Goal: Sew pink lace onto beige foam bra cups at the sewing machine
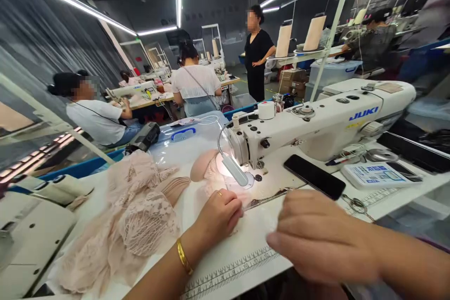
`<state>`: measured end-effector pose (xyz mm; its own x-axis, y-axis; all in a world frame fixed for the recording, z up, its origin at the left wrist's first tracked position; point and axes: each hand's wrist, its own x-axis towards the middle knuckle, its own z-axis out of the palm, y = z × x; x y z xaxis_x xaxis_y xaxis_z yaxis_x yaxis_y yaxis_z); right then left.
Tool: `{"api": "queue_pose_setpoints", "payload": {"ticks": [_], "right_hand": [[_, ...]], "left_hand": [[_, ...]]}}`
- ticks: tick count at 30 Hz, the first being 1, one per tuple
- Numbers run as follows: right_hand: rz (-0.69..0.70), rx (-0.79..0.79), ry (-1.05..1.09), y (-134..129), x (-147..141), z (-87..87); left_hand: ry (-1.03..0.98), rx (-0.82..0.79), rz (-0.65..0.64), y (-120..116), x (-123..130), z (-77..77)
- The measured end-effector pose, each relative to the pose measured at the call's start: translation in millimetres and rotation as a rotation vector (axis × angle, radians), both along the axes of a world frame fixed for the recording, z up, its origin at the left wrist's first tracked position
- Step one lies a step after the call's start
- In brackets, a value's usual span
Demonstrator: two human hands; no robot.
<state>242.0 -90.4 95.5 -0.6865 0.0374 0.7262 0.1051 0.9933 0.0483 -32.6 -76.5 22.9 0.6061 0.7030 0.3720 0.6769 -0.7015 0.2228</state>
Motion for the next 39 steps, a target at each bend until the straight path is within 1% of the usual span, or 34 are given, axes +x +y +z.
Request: {"api": "queue_pose_setpoints", "payload": {"ticks": [1, 3, 5, 8, 9, 11, 16, 20, 27, 32, 39], "right_hand": [[0.032, 0.041, -0.015, 15, -8, -7.3], [-0.053, 0.073, -0.084, 45, -21, -29.1], [-0.147, 0.049, -0.190, 67, -30, -53.8], [-0.183, -0.030, -0.334, 83, -35, -82.7], [-0.184, -0.059, -0.363, 84, -34, -88.8], [-0.187, -0.106, -0.386, 85, -32, -95.7], [-0.182, -0.146, -0.374, 85, -27, -95.5], [-0.199, -0.171, -0.370, 84, -27, -93.7], [-0.204, -0.174, -0.361, 84, -26, -95.5], [-0.195, -0.177, -0.368, 85, -25, -97.4], [-0.199, -0.206, -0.395, 85, -24, -94.0]], "left_hand": [[0.000, 0.003, -0.005, 1, 0, -0.7], [0.002, 0.013, -0.013, 3, -1, -2.4], [0.004, 0.026, -0.014, 4, -1, -3.7], [0.009, 0.035, -0.012, 4, -1, -4.0], [0.012, 0.034, -0.011, 4, -1, -3.7], [0.028, 0.042, -0.006, 4, -1, -2.9], [0.098, 0.096, 0.012, 5, 2, -2.0], [0.114, 0.102, 0.016, 4, 5, -0.6], [0.048, 0.100, 0.005, 4, 8, 2.4], [0.007, 0.082, -0.019, 4, 8, 0.0], [0.002, 0.014, 0.008, 4, 10, -2.6]]}}
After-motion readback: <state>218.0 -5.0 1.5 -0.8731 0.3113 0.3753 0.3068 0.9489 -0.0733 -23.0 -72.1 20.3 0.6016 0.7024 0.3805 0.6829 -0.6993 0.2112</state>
